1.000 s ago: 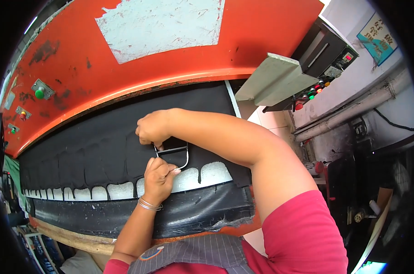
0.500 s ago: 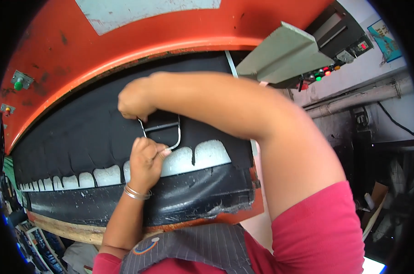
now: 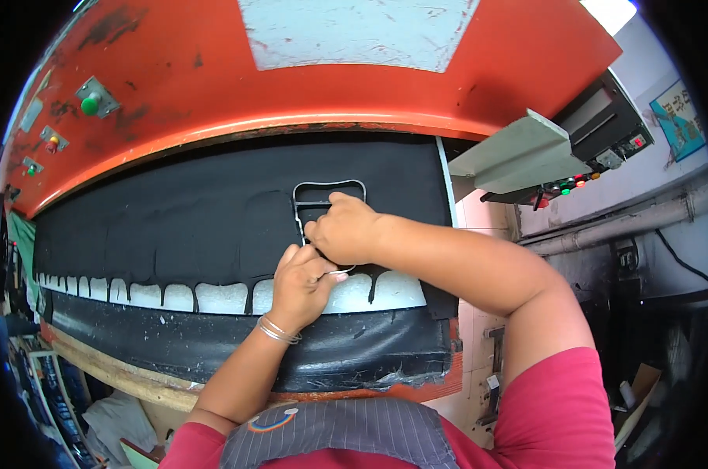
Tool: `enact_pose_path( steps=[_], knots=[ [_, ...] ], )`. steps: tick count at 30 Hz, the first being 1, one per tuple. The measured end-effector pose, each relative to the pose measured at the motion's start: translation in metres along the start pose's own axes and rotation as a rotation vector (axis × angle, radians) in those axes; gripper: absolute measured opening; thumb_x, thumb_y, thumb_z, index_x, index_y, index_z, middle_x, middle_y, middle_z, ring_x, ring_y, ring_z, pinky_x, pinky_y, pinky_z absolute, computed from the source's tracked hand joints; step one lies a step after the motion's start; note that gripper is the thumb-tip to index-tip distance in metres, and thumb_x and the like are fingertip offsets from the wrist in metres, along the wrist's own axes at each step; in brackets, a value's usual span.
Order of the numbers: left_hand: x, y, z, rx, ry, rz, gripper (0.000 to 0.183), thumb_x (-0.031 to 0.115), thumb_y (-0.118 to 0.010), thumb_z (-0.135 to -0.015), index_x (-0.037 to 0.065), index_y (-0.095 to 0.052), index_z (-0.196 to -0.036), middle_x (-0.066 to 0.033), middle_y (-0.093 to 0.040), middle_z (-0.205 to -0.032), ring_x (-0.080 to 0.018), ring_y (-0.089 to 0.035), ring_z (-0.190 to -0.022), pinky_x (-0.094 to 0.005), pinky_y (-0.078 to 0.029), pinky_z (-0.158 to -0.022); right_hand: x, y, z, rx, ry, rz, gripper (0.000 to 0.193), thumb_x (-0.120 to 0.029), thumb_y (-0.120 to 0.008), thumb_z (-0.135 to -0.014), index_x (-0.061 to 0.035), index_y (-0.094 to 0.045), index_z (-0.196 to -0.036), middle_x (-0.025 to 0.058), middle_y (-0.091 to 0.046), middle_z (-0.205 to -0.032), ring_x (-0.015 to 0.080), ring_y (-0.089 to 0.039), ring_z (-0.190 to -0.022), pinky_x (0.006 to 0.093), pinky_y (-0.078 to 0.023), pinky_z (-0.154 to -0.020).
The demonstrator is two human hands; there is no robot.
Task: Placing metal dies on synthetic material and operating a hydraulic clicker press to cut out shoe components.
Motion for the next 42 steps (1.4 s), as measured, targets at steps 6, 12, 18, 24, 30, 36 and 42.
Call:
enact_pose_path(
  steps=[6, 12, 18, 24, 30, 36, 42],
  knots=[
    [-0.001, -0.001, -0.001, -0.008, 0.031, 0.021, 0.011, 0.014, -0.078, -0.07, 0.007, -0.068, -0.072, -0.0048, -0.057, -0.074, -0.025, -0.05, -0.073, -0.036, -0.043, -0.068, 0.006, -0.002, -0.007, -0.121, 0.039, -0.017, 0.019, -0.023, -0.053, -0.084, -0.0055, -0.061, -0.088, 0.0084, -0.067, -0.068, 0.0252, -0.066, -0.064, 0.0377, -0.043, -0.077],
    [0.0, 0.001, 0.0, 0.044, -0.005, 0.002, 0.014, 0.017, -0.078, -0.071, 0.008, -0.07, -0.078, -0.0039, -0.057, -0.076, -0.0239, -0.049, -0.073, -0.0359, -0.043, -0.067, 0.008, 0.007, -0.008, -0.15, -0.05, -0.064, 0.022, -0.023, -0.062, -0.079, -0.0036, -0.062, -0.09, 0.012, -0.068, -0.073, 0.0276, -0.067, -0.072, 0.0395, -0.048, -0.073],
    [0.004, -0.002, 0.009, 0.023, 0.03, -0.14, 0.019, 0.02, -0.076, -0.071, 0.013, -0.071, -0.087, -0.0011, -0.059, -0.082, -0.023, -0.051, -0.074, -0.0362, -0.041, -0.067, -0.006, -0.002, 0.006, 0.038, -0.29, -0.205, 0.031, -0.019, -0.068, -0.075, 0.0031, -0.056, -0.094, 0.0194, -0.064, -0.092, 0.0328, -0.065, -0.088, 0.0411, -0.054, -0.077],
    [0.003, -0.005, 0.014, 0.035, 0.016, -0.063, 0.013, 0.023, -0.074, -0.074, 0.013, -0.071, -0.083, -0.001, -0.058, -0.082, -0.0221, -0.052, -0.075, -0.036, -0.039, -0.07, -0.002, -0.005, -0.005, -0.225, -0.283, -0.285, 0.036, -0.016, -0.067, -0.076, 0.0075, -0.056, -0.101, 0.0241, -0.064, -0.098, 0.037, -0.065, -0.096, 0.0433, -0.053, -0.084],
    [0.006, -0.006, 0.024, 0.061, -0.006, 0.0, 0.016, 0.023, -0.075, -0.074, 0.01, -0.066, -0.069, -0.002, -0.052, -0.076, -0.0216, -0.05, -0.074, -0.0361, -0.039, -0.07, -0.008, -0.016, -0.003, -0.273, -0.194, -0.31, 0.036, -0.017, -0.062, -0.079, 0.0085, -0.055, -0.101, 0.0277, -0.061, -0.104, 0.0397, -0.063, -0.097, 0.0442, -0.051, -0.084],
    [0.008, -0.007, 0.025, 0.075, -0.004, 0.047, 0.014, 0.019, -0.074, -0.075, 0.009, -0.066, -0.069, -0.0024, -0.052, -0.076, -0.0219, -0.049, -0.073, -0.0358, -0.039, -0.069, -0.004, -0.019, -0.005, -0.321, -0.148, -0.327, 0.032, -0.019, -0.058, -0.082, 0.008, -0.055, -0.1, 0.0276, -0.063, -0.098, 0.0412, -0.064, -0.091, 0.0447, -0.051, -0.082],
    [0.005, -0.008, 0.022, 0.099, -0.006, 0.077, 0.013, 0.017, -0.075, -0.075, 0.008, -0.066, -0.069, -0.0039, -0.051, -0.075, -0.0228, -0.049, -0.073, -0.0359, -0.039, -0.069, -0.001, -0.01, -0.01, -0.365, -0.116, -0.329, 0.029, -0.02, -0.055, -0.087, 0.008, -0.058, -0.096, 0.0274, -0.065, -0.094, 0.0413, -0.065, -0.09, 0.0448, -0.051, -0.081]
  ],
)
Point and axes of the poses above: each hand's wrist, its own z-axis away from the middle knuckle, its own y-axis out of the back of the hand, x = y × z, the point moved 7 cm from there along -z, towards the middle knuckle
